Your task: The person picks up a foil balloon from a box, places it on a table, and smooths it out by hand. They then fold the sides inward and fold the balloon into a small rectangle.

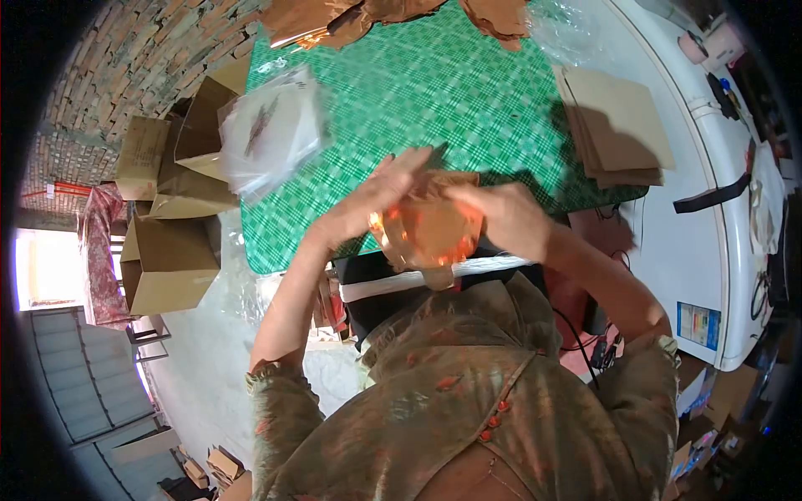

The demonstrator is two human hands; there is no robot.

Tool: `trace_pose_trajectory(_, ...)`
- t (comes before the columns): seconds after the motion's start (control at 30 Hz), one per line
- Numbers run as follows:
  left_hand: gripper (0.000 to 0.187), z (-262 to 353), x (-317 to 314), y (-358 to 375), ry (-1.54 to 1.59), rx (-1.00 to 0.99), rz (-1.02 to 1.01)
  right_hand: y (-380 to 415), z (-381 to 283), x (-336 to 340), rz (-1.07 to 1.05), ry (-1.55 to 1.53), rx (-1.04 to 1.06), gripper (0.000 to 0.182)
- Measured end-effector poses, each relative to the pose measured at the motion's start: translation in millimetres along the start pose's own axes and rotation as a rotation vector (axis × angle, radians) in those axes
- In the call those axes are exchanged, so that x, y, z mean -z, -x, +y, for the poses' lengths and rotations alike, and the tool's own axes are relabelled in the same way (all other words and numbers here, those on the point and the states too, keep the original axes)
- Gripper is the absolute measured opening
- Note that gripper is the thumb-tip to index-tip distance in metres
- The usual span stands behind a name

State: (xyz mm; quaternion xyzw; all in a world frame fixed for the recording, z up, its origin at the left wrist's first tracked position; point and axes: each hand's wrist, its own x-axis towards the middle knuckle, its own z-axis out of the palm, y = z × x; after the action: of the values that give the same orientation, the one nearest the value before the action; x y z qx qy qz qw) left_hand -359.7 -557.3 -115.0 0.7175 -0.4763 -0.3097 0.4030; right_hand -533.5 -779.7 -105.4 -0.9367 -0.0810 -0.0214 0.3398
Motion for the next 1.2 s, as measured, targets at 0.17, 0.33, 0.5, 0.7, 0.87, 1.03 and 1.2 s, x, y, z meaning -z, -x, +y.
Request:
trace_pose_trajectory(0.17,0.081,-21.6,33.9,4.7,1.098,0.171,0.24,-48.9,48.2,21.8,-0.043,-0.737,-0.152,0.028)
trace_pose_trajectory(0.33,0.047,-10.4,36.4,-11.0,0.493,0.346,0.268,-78.5,53.8,34.2,-0.216,-1.082,-0.387,0.038)
trace_pose_trajectory(0.5,0.059,-33.0,10.0,-21.9,0.563,0.281,0.382,-87.8,73.0,24.2,-0.212,-1.049,-0.383,0.047)
trace_pose_trajectory(0.7,0.085,10.8,-4.5,-13.1,-0.482,0.156,0.596,-95.3,80.2,25.1,-0.165,-0.906,-0.417,0.048)
trace_pose_trajectory(0.87,0.077,-4.5,-20.0,-24.2,-0.741,-0.179,0.49,-100.4,75.9,29.7,-0.141,-0.736,-0.456,0.047)
trace_pose_trajectory(1.03,0.071,-24.4,-35.5,-29.7,-0.876,-0.133,0.341,-101.9,60.7,48.7,-0.076,-0.447,-0.517,0.042)
trace_pose_trajectory(1.2,0.069,-22.9,-35.6,-30.8,-0.935,-0.119,0.315,-79.2,84.7,39.3,0.269,-0.182,-0.239,0.026)
